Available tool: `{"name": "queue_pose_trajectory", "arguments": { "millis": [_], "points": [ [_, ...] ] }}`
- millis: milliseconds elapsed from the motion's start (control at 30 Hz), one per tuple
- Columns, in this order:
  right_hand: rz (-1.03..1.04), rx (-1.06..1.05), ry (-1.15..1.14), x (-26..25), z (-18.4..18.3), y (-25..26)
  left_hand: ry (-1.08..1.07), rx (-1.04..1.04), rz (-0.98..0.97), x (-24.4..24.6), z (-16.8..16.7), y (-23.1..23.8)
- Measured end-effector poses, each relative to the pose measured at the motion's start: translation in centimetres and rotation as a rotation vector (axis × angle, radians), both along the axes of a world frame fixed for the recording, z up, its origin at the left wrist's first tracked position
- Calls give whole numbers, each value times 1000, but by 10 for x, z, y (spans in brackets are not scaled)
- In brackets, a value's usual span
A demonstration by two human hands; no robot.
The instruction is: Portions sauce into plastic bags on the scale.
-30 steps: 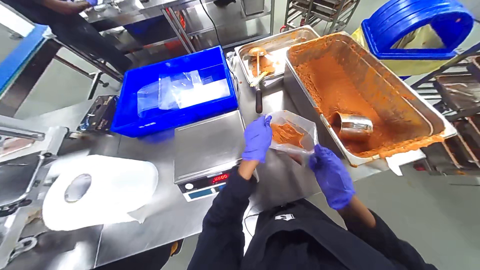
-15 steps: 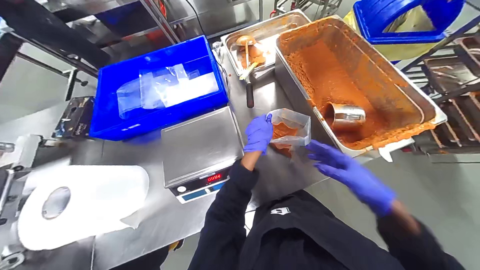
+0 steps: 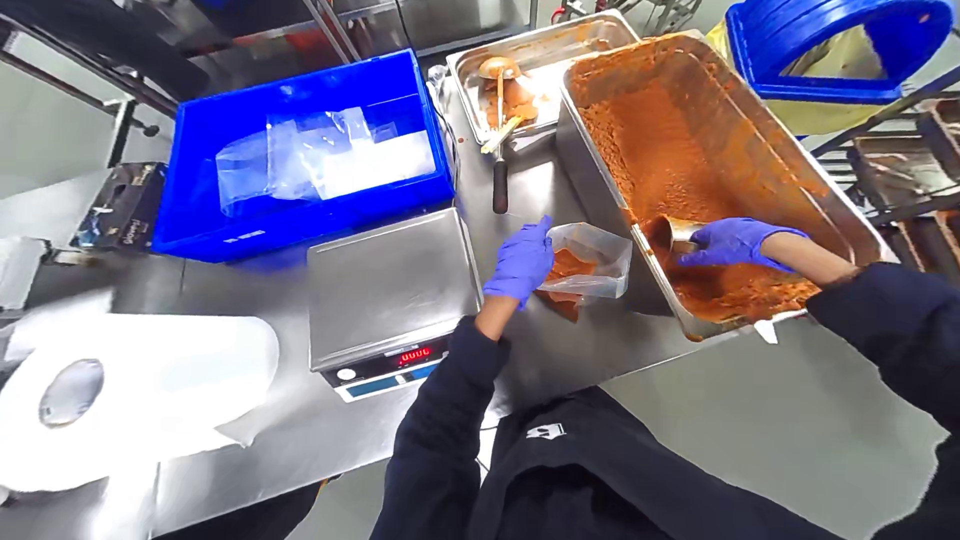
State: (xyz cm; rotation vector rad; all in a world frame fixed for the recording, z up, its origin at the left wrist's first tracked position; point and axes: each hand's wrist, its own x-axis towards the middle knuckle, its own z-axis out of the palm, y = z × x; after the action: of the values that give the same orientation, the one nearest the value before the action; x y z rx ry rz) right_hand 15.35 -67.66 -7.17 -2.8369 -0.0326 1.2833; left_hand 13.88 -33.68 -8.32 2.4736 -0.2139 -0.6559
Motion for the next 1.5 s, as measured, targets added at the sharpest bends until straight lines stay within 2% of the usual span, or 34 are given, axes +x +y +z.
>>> {"name": "queue_pose_trajectory", "arguments": {
  "millis": [133, 200, 267, 300, 367, 433, 500, 567, 667, 733, 767, 900, 933, 1000, 1067, 1100, 1200, 1300, 1400, 1500],
  "points": [
    [-141, 132, 44, 8, -10, 8, 82, -44, -29, 4, -1, -4],
    [-52, 59, 34, 8, 1, 9, 52, -81, 20, -3, -6, 0],
    [60, -17, -148, -3, 36, 22, 0, -127, 78, -11, -12, 10],
    [83, 49, -248, -14, 60, 34, -19, -156, 105, -15, -16, 14],
    [136, 367, -376, -47, 89, 64, -23, -202, 126, -20, -21, 20],
    [251, 590, -403, -78, 79, 102, 23, -249, 104, -17, -22, 21],
    [347, 483, -299, -90, 51, 139, 76, -265, 84, -12, -19, 19],
    [325, 352, -227, -91, 19, 163, 72, -269, 106, -10, -16, 17],
    [406, 393, -385, -116, 7, 172, 25, -361, 265, -7, -13, 16],
    [453, 463, -535, -135, 5, 171, 45, -431, 322, -12, -11, 16],
    [443, 463, -521, -138, 5, 170, 69, -431, 313, -15, -12, 15],
    [320, 445, -219, -129, 14, 157, 203, -420, 223, -20, -29, 17],
    [256, 515, -266, -126, 25, 149, 206, -444, 232, -20, -30, 19],
    [84, 589, -516, -118, 54, 126, 215, -476, 249, -23, -32, 22],
    [-90, 480, -727, -94, 77, 93, 216, -469, 237, -21, -30, 22],
    [-148, 356, -731, -78, 79, 74, 202, -455, 234, -21, -29, 21],
    [-150, 28, -387, -34, 40, 14, 162, -373, 220, -22, -23, 18],
    [-119, 73, -88, -20, -1, 6, 119, -302, 214, -22, -14, 16],
    [-156, 97, -53, -17, -17, 10, 96, -252, 209, -23, -12, 14],
    [-203, 91, -111, -1, 2, 0, 90, -270, 228, -24, -12, 14]
  ]
}}
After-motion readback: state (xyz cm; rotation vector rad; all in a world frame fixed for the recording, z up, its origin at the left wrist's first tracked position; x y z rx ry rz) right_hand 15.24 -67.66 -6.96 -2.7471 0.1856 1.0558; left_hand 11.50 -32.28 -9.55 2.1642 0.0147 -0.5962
